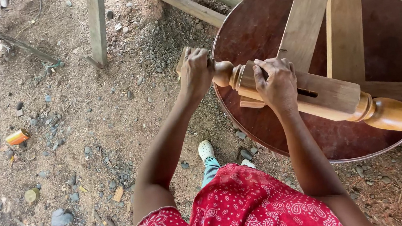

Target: The person sands the turned wooden legs of a chair frame using a sanding block. The chair is positioned upside down on a large metal drum, and the person systematically smooths the curved surfaces of the legs.

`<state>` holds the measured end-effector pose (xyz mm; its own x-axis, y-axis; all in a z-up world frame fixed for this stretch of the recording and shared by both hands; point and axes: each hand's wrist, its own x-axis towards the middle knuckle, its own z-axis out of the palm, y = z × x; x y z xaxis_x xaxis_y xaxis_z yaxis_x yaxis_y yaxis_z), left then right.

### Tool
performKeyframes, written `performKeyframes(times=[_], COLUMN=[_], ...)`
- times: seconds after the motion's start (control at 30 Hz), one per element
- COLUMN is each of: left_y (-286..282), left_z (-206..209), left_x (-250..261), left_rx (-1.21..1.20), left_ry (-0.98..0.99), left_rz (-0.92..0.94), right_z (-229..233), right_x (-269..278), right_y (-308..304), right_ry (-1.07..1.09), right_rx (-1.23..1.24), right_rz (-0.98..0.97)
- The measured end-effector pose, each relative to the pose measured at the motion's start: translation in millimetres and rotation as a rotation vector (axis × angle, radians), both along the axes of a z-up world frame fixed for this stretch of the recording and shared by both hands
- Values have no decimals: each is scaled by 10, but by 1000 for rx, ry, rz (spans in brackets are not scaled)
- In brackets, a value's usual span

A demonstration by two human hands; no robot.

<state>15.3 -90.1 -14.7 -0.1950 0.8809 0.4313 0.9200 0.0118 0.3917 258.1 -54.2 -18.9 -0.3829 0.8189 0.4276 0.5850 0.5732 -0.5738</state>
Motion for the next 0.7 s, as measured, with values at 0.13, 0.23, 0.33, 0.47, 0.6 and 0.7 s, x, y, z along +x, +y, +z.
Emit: performKeyframes(times=[0.13,0.23,0.33,0.47,0.6,0.7], left_y=[377,422,252,-209,-278,61], left_z=[36,247,152,-65,-80,-44], left_x=[-162,-136,-123,49,138,71], left_rx=[11,-411,-418,20,287,67], left_ry=[141,-164,-170,114,339,148], left_rz=[35,161,152,48,82,114], right_z=[-69,-190,-158,-68,-81,-158], right_x=[0,-7,-27,-8,-22,-38], right_y=[24,58,37,-4,23,46], right_ry=[-19,-36,-44,-40,-35,-50], right_rx=[18,5,-8,-1,15,-2], right_rz=[-2,-10,-20,-27,-24,-23])
